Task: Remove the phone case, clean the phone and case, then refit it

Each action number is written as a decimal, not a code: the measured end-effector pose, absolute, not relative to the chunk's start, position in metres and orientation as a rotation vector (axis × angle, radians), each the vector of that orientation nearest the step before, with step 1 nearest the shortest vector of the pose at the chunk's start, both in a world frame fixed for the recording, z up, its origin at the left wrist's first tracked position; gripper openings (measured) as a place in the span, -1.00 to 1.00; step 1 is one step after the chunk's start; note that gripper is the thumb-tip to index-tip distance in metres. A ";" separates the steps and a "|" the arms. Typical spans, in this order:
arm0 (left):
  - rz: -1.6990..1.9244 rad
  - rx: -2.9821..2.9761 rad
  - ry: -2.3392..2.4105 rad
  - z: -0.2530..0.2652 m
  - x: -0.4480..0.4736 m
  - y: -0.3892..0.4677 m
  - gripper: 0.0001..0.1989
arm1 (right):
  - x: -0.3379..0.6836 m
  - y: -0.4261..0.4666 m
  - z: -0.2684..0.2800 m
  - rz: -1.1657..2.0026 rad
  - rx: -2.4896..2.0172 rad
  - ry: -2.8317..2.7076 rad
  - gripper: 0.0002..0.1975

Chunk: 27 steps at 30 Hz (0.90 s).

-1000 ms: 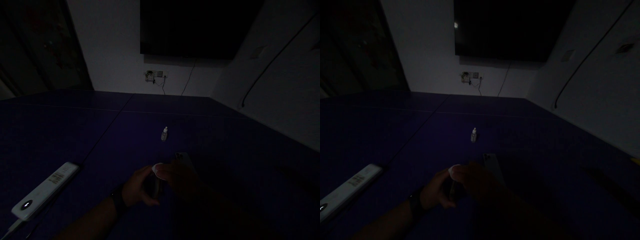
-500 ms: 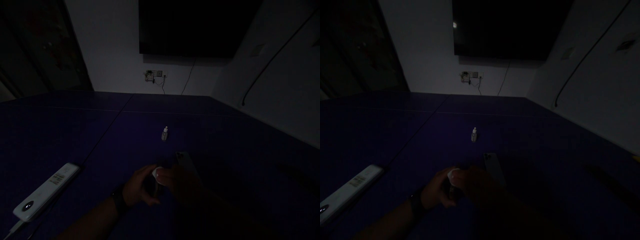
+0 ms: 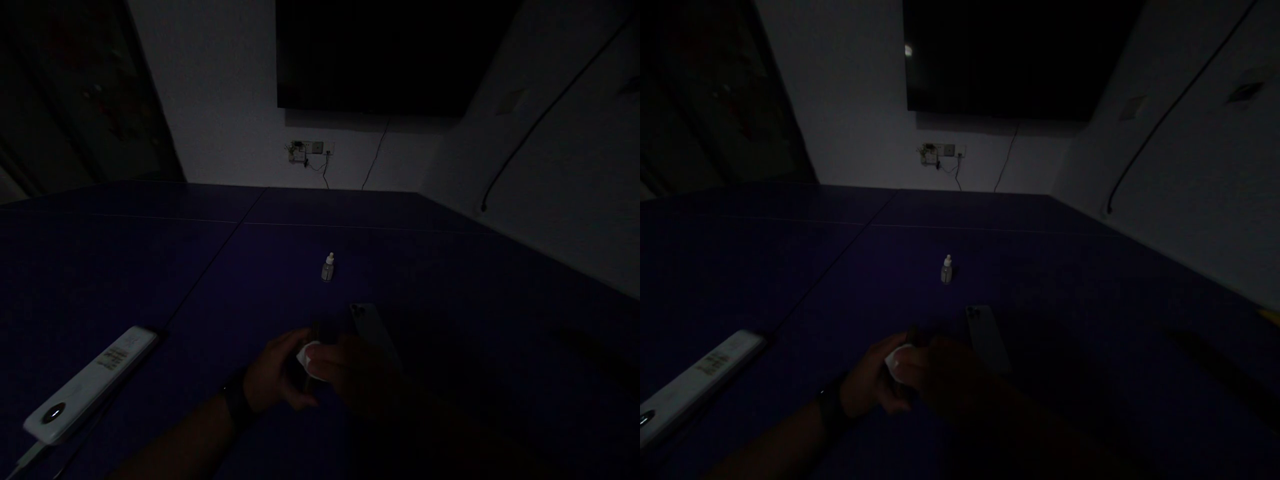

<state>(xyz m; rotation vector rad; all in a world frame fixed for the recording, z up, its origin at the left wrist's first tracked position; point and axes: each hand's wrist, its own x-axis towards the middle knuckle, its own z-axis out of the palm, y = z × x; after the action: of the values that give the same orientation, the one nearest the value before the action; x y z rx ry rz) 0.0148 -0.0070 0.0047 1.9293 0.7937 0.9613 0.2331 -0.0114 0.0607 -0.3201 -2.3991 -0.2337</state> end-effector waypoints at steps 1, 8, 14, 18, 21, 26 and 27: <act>0.968 1.927 0.786 0.004 0.015 -0.007 -0.06 | 0.233 -0.010 0.060 -0.229 -0.353 -2.403 -0.69; 1.051 1.930 0.751 0.001 0.016 -0.008 -0.04 | 0.227 0.007 0.064 -0.161 -0.607 -2.195 -0.63; 1.019 1.948 0.738 0.006 0.016 -0.010 -0.06 | 0.238 -0.017 0.069 -0.181 -0.458 -2.255 -0.67; 1.016 1.929 0.810 0.005 0.015 -0.010 -0.05 | 0.241 -0.040 0.072 -0.242 -0.378 -2.453 -0.65; 0.998 1.944 0.813 0.005 0.015 -0.009 -0.09 | 0.238 -0.038 0.073 -0.263 -0.393 -2.440 -0.63; 1.057 1.953 0.754 0.003 0.015 -0.009 -0.01 | 0.238 -0.015 0.076 -0.338 -0.371 -2.386 -0.64; 1.059 1.952 0.752 0.003 0.015 -0.009 0.00 | 0.239 -0.014 0.076 -0.337 -0.368 -2.384 -0.64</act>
<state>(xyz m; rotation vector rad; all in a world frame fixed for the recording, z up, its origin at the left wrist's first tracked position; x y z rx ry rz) 0.0146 -0.0089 0.0027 1.9524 0.7523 1.0594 0.2386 -0.0139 0.0765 -0.3681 -2.3845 -0.3375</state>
